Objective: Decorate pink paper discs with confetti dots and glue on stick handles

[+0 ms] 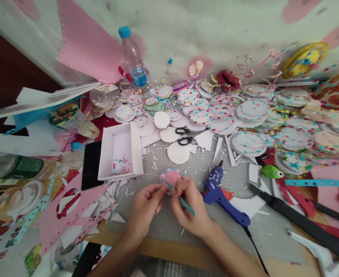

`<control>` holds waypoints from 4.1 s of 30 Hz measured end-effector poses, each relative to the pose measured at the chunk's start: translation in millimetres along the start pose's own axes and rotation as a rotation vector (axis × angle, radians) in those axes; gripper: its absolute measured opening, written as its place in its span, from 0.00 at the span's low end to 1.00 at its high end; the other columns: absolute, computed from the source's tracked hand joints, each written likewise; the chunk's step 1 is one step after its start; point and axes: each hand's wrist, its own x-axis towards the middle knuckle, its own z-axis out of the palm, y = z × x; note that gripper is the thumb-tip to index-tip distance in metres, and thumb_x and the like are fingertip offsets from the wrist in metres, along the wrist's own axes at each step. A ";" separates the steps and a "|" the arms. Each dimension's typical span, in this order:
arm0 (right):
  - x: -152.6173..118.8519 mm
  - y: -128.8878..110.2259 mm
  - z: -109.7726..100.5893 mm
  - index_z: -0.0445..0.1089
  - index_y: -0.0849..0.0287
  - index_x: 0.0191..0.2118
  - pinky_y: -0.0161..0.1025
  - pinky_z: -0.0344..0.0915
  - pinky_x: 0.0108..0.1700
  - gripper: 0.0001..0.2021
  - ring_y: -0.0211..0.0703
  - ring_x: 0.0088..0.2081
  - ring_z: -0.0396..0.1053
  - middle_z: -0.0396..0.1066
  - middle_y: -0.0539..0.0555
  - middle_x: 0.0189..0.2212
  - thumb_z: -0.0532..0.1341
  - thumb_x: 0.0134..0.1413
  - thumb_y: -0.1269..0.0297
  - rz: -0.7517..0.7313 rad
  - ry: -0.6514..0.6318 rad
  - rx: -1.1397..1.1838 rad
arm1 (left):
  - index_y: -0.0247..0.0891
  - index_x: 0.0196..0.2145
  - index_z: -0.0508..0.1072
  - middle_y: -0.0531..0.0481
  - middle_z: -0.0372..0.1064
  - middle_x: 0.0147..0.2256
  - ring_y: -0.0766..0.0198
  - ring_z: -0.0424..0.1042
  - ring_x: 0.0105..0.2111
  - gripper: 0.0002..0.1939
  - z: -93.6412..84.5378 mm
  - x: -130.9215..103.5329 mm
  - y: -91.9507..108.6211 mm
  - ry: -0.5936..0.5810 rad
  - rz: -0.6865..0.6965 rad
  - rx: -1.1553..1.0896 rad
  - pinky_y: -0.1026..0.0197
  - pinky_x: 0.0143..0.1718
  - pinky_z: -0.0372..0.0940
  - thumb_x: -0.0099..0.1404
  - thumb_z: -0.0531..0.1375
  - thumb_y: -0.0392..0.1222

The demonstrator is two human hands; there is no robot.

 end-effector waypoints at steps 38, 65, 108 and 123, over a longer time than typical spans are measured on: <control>3.5 -13.3 -6.1 0.53 0.54 0.33 0.37 0.55 0.27 0.11 0.38 0.24 0.54 0.53 0.45 0.22 0.54 0.54 0.78 -0.097 0.030 -0.057 | 0.32 0.28 0.74 0.60 0.53 0.13 0.74 0.50 0.15 0.22 0.9 -1.6 1.6 0.033 0.002 0.024 0.67 0.18 0.43 0.53 0.64 0.58; 123.6 -55.1 -12.9 0.71 0.55 0.34 0.41 0.63 0.38 0.02 0.43 0.34 0.72 0.76 0.51 0.30 0.64 0.55 0.64 -0.197 -0.291 -0.325 | 0.37 0.21 0.64 0.57 0.56 0.18 0.71 0.56 0.19 0.10 -15.1 -23.7 -33.9 -0.187 0.557 0.640 0.67 0.23 0.49 0.60 0.54 0.35; 114.2 -76.4 -9.2 0.73 0.54 0.29 0.40 0.66 0.33 0.07 0.45 0.33 0.74 0.77 0.53 0.29 0.66 0.50 0.57 0.078 -0.138 -0.096 | 0.34 0.32 0.75 0.53 0.65 0.22 0.70 0.61 0.22 0.12 -35.1 -35.9 0.7 -0.064 0.429 0.342 0.69 0.25 0.56 0.63 0.52 0.37; -2.2 -70.7 -65.5 0.74 0.52 0.30 0.34 0.69 0.29 0.05 0.44 0.33 0.73 0.77 0.52 0.29 0.66 0.50 0.59 0.328 0.166 -0.050 | 0.31 0.37 0.75 0.54 0.64 0.18 0.70 0.62 0.19 0.11 -1.8 -42.8 31.8 -0.190 0.469 0.319 0.67 0.24 0.59 0.63 0.56 0.40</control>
